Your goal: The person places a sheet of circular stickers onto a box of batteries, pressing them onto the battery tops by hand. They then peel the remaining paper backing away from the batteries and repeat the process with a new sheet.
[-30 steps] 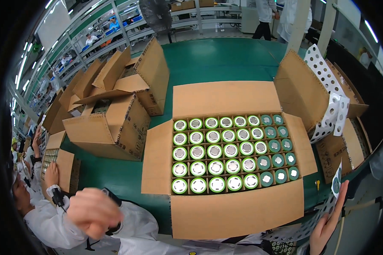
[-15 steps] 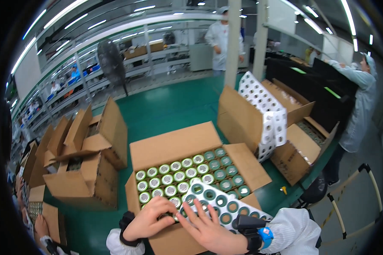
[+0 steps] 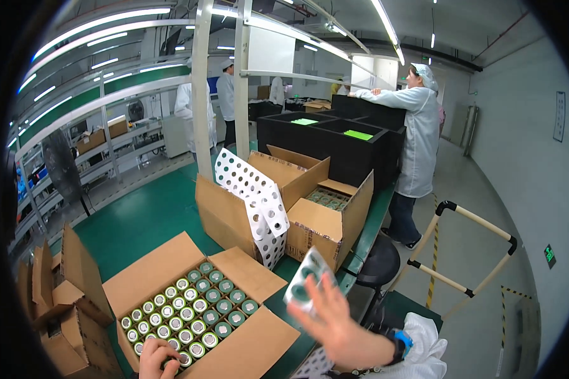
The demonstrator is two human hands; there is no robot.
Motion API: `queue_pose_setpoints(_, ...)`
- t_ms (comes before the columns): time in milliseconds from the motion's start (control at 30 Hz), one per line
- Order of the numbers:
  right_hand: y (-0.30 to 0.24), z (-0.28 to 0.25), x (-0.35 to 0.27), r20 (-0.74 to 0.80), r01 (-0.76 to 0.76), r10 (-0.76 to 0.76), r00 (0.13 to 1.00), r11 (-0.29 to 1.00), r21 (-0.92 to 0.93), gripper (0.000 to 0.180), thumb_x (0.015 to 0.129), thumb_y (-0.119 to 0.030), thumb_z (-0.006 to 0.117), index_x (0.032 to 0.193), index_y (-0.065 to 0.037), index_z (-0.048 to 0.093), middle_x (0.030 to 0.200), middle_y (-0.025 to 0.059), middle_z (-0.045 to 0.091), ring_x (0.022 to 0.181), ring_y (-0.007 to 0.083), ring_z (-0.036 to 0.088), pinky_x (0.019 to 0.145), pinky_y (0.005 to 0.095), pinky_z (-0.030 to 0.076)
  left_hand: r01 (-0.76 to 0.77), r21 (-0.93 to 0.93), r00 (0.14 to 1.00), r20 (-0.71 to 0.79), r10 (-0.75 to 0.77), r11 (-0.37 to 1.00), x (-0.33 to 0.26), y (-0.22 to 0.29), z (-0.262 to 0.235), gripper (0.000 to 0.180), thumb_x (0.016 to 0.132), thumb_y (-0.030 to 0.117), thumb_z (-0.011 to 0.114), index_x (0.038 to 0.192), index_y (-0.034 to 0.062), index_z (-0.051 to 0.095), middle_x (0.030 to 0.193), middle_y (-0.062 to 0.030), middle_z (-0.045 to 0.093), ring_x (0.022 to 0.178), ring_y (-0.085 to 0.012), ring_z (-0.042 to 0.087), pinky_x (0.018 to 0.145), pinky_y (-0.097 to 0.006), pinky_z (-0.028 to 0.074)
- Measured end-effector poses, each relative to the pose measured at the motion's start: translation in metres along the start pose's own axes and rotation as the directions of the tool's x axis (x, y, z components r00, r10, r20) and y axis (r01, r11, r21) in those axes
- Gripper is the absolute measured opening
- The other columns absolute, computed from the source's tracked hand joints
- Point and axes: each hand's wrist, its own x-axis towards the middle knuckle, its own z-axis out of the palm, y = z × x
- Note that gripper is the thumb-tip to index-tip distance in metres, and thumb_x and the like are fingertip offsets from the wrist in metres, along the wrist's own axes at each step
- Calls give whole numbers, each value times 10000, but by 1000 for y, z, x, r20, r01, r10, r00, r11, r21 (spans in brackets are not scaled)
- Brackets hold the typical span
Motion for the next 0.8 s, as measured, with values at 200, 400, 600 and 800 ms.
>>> queue_pose_setpoints(200,-84,29,39,253,227,-400,881,826,517,640,746,34,388,1330,119,142,1390,341,81,1316,457,69,1044,529,130,-250,-103,965,47,256,963,1,2,-3,318,905,277,382,939,12,553,931,-156,485,815,-314,438,736,-353,357)
queue_pose_setpoints(400,-111,133,96,105,125,-440,892,462,878,731,693,99,386,1362,85,92,1417,279,95,1349,368,12,1082,434,98,258,-166,950,-135,-282,952,-24,-31,7,281,937,147,398,1140,-31,477,1079,-158,523,953,-244,505,830,-297,392)
queue_pose_setpoints(600,-96,129,152,295,-187,-531,795,248,950,690,804,-76,525,1384,2,159,1412,180,236,1281,288,279,999,345,305,223,-536,844,-312,-436,814,-15,-7,1,253,907,125,454,1088,-43,506,1005,-111,570,897,-185,514,785,-291,400)
queue_pose_setpoints(800,-56,176,172,15,73,-177,984,478,875,322,840,-153,570,1120,-16,490,1042,114,521,955,219,516,841,311,410,307,-243,850,-365,-380,920,-18,-32,8,247,875,36,439,1102,-49,489,965,-106,585,855,-166,539,740,-278,432)
